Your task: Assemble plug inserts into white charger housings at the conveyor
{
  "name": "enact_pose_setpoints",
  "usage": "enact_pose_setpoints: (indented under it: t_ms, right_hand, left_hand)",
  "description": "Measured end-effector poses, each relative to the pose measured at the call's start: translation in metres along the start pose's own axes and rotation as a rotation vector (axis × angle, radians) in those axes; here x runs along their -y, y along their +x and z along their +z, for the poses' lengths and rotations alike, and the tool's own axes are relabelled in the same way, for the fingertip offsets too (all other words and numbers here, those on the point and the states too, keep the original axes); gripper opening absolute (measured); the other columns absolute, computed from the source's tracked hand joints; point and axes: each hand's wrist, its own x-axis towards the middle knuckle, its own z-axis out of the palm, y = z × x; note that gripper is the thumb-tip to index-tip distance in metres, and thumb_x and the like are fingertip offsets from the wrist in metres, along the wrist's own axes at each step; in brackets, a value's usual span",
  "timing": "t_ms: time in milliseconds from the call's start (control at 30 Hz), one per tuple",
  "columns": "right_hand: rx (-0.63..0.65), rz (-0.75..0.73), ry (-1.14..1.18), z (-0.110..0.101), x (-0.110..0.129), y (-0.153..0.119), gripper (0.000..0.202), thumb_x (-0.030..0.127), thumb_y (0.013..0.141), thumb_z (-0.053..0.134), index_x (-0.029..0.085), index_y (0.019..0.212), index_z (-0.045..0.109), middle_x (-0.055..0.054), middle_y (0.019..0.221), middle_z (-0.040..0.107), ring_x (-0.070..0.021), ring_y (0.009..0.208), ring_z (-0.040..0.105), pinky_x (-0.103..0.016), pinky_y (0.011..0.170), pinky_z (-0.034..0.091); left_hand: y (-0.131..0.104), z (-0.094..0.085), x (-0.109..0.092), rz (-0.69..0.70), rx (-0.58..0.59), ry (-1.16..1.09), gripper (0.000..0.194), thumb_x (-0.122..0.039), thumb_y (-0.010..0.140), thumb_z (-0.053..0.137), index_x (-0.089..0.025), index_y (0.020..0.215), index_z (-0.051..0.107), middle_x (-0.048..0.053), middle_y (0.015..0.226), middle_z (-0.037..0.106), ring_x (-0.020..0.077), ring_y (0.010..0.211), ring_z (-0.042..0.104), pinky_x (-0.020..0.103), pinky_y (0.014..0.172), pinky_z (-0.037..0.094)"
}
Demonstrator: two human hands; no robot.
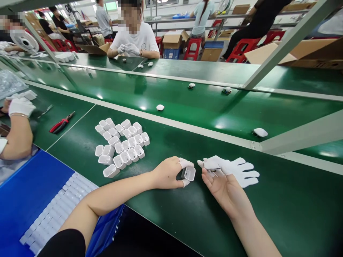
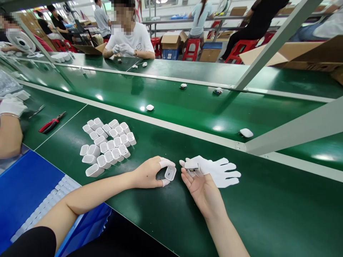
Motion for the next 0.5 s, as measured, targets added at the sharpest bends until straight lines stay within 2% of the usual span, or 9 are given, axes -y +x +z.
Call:
enact_pose_setpoints:
  t_ms: [100,200,300,400,433,500]
  right_hand:
    - [-0.057,-0.032,-0.005,-0.001,0.001,0.003,0.027,0.041,0.089,0.062,0.029,0.113,0.065,-0.004,0.118,0.067,-0.0179,0.098,0.068,-0.024,0.081,0.060]
    - [-0.022,-0.097,-0.085,0.000,0.001,0.000,0.033,0.044,0.085,0.067,0.031,0.115,0.064,-0.004,0.116,0.068,-0.0214,0.106,0.065,-0.029,0.088,0.057]
    - [-0.021,-0.266,-0.267,0.005,-0.003,-0.008,0.041,0.042,0.080,0.072,0.032,0.119,0.062,-0.003,0.114,0.067,-0.0254,0.107,0.065,-0.041,0.099,0.051]
    - [-0.062,-0.482,-0.516,0.011,-0.012,-0.020,0.046,0.035,0.075,0.077,0.032,0.119,0.063,-0.001,0.118,0.065,-0.0273,0.112,0.061,-0.048,0.108,0.041]
    - [-0.062,-0.524,-0.582,0.013,-0.015,-0.023,0.047,0.034,0.074,0.078,0.032,0.118,0.064,-0.001,0.120,0.064,-0.0279,0.115,0.059,-0.049,0.110,0.039]
    - [-0.025,-0.516,-0.649,0.016,-0.019,-0.027,0.048,0.031,0.072,0.079,0.030,0.117,0.065,-0.002,0.123,0.063,-0.0297,0.120,0.055,-0.050,0.112,0.035]
  left_hand:
    - [0.001,-0.002,0.000,0.001,0.006,0.001,0.049,-0.029,0.077,0.062,-0.019,0.123,0.050,0.009,0.117,0.064,0.0236,0.108,0.059,0.037,0.096,0.046]
    - [0.001,-0.003,-0.001,-0.003,0.008,-0.003,0.049,-0.029,0.077,0.063,-0.019,0.123,0.050,0.009,0.116,0.064,0.0237,0.109,0.059,0.037,0.097,0.046]
    - [0.000,-0.003,-0.001,-0.016,0.010,-0.021,0.049,-0.028,0.077,0.063,-0.018,0.124,0.050,0.009,0.116,0.064,0.0236,0.109,0.058,0.037,0.097,0.046]
    - [0.000,-0.003,-0.002,-0.064,0.017,-0.059,0.054,-0.028,0.075,0.066,-0.017,0.126,0.049,0.009,0.118,0.064,0.0245,0.109,0.058,0.037,0.097,0.046]
    - [0.000,-0.003,-0.002,-0.084,0.017,-0.076,0.056,-0.028,0.074,0.067,-0.016,0.126,0.049,0.010,0.118,0.064,0.0248,0.108,0.058,0.037,0.096,0.047]
    - [0.001,-0.003,-0.003,-0.114,0.014,-0.109,0.055,-0.028,0.073,0.068,-0.016,0.124,0.050,0.010,0.118,0.064,0.0250,0.108,0.058,0.037,0.095,0.047]
